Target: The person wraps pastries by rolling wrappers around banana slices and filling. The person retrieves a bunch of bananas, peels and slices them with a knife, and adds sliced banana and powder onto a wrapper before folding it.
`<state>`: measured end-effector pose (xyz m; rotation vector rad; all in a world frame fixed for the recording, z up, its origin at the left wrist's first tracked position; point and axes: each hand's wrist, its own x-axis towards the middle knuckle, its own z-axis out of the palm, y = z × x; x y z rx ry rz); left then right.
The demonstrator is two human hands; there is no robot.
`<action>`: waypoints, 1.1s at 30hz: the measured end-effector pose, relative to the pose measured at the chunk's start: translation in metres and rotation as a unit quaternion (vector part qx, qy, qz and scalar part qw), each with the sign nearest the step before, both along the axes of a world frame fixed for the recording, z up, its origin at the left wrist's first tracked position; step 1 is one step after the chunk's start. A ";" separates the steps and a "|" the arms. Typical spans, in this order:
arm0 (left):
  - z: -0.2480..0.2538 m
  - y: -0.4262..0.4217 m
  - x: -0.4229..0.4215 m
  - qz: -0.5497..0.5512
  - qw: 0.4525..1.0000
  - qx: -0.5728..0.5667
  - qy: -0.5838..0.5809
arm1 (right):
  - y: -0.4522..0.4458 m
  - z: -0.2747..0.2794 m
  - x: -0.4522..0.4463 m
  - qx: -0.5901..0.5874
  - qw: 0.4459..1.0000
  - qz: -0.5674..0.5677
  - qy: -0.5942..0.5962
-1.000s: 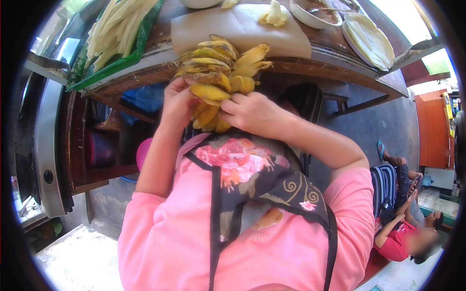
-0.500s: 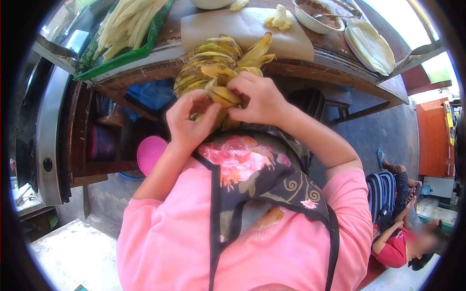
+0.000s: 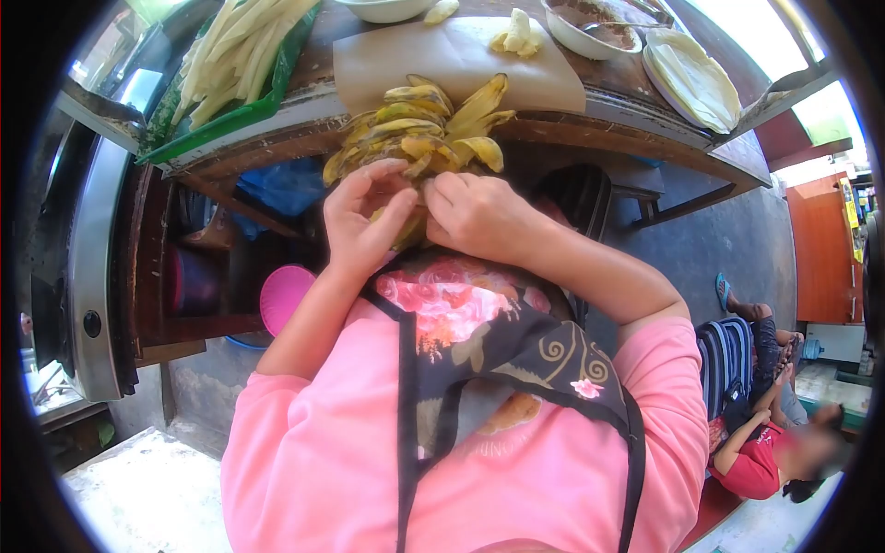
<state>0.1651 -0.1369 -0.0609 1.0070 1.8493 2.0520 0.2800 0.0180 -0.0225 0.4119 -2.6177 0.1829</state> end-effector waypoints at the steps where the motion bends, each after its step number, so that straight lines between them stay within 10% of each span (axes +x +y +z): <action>1: 0.005 0.000 0.004 -0.004 1.000 0.013 0.009 | 0.001 -0.001 -0.001 0.007 1.000 -0.004 0.013; 7: 0.011 0.008 0.008 0.041 0.995 -0.057 0.070 | 0.004 -0.009 -0.011 0.028 0.999 -0.019 0.036; 14: 0.010 0.004 -0.010 -0.007 0.997 -0.070 0.006 | 0.024 -0.008 -0.024 -0.256 0.964 -0.052 0.055; 19: -0.015 -0.013 -0.025 -0.081 0.946 0.007 -0.312 | 0.077 -0.041 -0.021 -0.383 0.872 -0.299 -0.063; 22: -0.013 -0.012 -0.022 -0.099 0.907 0.038 -0.408 | 0.067 -0.059 -0.015 -0.166 0.944 -0.258 0.122; 33: -0.007 0.004 -0.014 -0.135 0.894 0.068 -0.422 | -0.002 -0.014 0.010 -0.283 0.942 -0.156 -0.087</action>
